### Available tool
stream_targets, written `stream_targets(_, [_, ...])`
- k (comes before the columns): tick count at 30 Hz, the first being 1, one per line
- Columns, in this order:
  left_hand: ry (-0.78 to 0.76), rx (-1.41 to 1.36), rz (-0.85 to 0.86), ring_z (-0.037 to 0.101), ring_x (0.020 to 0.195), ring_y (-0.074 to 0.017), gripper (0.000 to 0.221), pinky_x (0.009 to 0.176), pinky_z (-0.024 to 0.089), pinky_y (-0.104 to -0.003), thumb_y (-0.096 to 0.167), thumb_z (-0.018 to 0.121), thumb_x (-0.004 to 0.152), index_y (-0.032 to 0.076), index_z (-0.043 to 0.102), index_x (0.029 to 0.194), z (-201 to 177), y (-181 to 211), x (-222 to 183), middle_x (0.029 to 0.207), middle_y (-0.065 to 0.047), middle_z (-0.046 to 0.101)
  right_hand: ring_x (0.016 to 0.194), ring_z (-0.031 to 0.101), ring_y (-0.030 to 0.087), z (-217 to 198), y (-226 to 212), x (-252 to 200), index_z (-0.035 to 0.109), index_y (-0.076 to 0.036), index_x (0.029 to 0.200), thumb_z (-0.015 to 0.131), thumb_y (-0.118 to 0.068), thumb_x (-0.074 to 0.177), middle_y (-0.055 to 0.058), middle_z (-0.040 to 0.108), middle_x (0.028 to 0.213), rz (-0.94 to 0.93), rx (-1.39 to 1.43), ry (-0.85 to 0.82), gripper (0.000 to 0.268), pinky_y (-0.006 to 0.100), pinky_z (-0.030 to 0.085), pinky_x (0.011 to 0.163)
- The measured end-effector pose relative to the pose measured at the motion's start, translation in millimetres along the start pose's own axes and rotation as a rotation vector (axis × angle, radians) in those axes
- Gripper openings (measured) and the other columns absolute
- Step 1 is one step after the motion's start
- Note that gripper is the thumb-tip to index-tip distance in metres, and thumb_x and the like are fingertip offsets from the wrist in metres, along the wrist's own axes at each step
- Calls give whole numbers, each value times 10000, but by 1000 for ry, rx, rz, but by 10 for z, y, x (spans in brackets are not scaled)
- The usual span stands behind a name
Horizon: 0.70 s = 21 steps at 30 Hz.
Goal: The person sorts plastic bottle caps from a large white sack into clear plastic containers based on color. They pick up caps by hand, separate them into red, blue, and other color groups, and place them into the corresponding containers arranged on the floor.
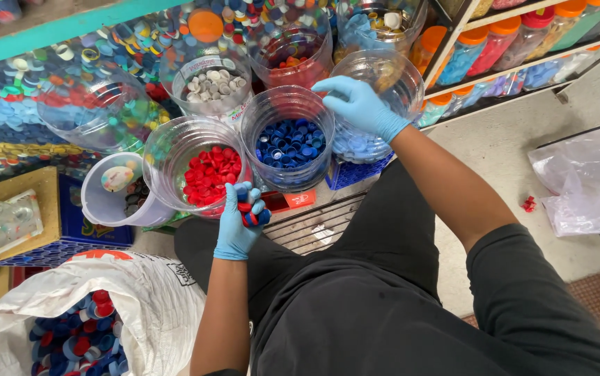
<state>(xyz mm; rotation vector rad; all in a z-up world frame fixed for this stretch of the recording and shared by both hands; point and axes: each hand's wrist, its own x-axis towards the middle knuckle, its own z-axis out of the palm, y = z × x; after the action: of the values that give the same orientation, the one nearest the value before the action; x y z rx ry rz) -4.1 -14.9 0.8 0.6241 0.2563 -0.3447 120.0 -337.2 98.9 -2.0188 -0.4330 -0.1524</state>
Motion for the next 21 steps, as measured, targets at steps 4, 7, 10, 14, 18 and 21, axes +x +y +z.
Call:
stream_targets(4, [69, 29, -8, 524, 601, -133, 360, 532, 399, -230, 526, 544, 1035, 173, 588, 1086, -9, -35, 10, 894, -27, 611, 1019, 694, 203, 357, -59, -110, 741, -161, 1263, 679, -87, 977, 74, 703, 1265, -222, 97, -78, 302, 402, 543, 971])
stream_targets(7, [43, 40, -23, 518, 612, -133, 337, 537, 394, -231, 497, 550, 1042, 169, 569, 1116, -47, -61, 17, 913, -26, 599, 999, 707, 217, 577, -177, -203, 749, -165, 1238, 690, -111, 971, 75, 706, 1278, -265, 120, -156, 279, 409, 545, 958])
stream_targets(10, [28, 53, -29, 511, 616, -135, 317, 539, 388, -233, 473, 548, 1050, 168, 552, 1138, -90, -61, 41, 925, -26, 585, 987, 719, 242, 762, -241, -259, 751, -149, 1230, 700, -123, 967, 94, 708, 1277, -287, 134, -226, 269, 412, 553, 945])
stream_targets(14, [21, 68, -24, 520, 617, -139, 313, 534, 381, -225, 449, 555, 1052, 158, 560, 1165, 5, -51, 6, 937, -38, 603, 986, 733, 321, 908, -303, -333, 734, -81, 1223, 690, -120, 973, 157, 701, 1270, -311, 162, -287, 257, 459, 562, 922])
stream_targets(18, [44, 68, -18, 514, 604, -136, 302, 520, 368, -222, 439, 590, 1040, 165, 590, 1166, 26, -98, 67, 919, -26, 597, 999, 726, 301, 961, -309, -332, 732, -83, 1232, 677, -124, 984, 147, 696, 1273, -326, 183, -334, 258, 445, 566, 921])
stream_targets(21, [-6, 170, 63, 529, 600, -141, 254, 501, 385, -254, 342, 633, 1035, 162, 576, 1204, 89, -90, 50, 931, -46, 602, 1045, 712, 308, 989, -357, -340, 719, -54, 1216, 692, -138, 988, 152, 688, 1289, -324, 153, -363, 245, 431, 557, 930])
